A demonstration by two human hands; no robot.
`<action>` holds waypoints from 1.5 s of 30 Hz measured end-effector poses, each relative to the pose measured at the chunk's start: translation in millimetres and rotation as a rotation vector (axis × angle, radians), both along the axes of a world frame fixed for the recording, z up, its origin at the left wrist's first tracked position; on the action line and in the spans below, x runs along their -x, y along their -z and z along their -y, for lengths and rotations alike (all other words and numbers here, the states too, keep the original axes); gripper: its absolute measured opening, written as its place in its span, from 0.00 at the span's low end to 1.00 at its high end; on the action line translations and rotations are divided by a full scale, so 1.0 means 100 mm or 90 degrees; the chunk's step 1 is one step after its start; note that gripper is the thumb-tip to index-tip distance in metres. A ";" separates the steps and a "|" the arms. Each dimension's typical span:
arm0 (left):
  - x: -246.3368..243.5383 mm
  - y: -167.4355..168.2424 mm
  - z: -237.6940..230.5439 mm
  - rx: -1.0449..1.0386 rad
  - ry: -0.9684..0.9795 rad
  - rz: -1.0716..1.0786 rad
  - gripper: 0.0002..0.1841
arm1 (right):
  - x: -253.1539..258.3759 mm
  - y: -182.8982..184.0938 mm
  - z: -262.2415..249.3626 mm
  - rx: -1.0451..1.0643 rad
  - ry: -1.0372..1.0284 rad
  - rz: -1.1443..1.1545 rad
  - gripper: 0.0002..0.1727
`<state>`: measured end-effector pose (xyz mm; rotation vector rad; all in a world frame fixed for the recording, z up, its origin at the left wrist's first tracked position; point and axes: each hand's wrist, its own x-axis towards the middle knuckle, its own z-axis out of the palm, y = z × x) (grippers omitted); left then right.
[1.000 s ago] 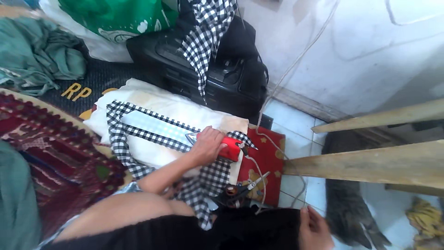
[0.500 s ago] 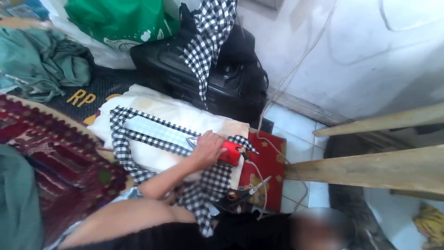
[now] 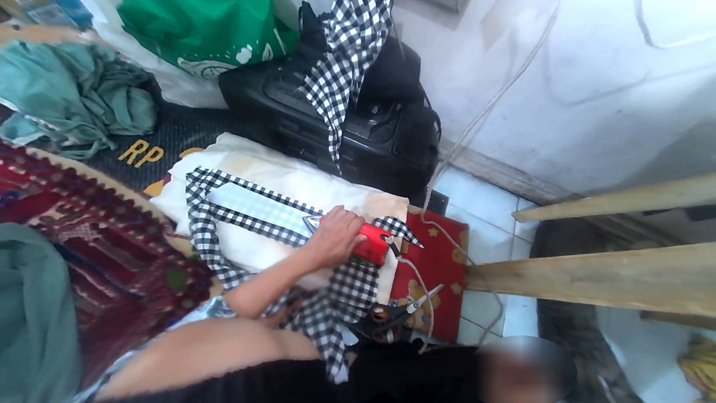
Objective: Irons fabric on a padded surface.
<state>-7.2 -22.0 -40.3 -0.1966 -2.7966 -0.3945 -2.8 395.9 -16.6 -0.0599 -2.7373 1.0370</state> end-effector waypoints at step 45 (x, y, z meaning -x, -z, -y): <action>-0.26 0.04 0.65 0.012 -0.002 -0.004 0.26 | 0.13 0.15 0.66 0.105 -0.083 0.098 0.24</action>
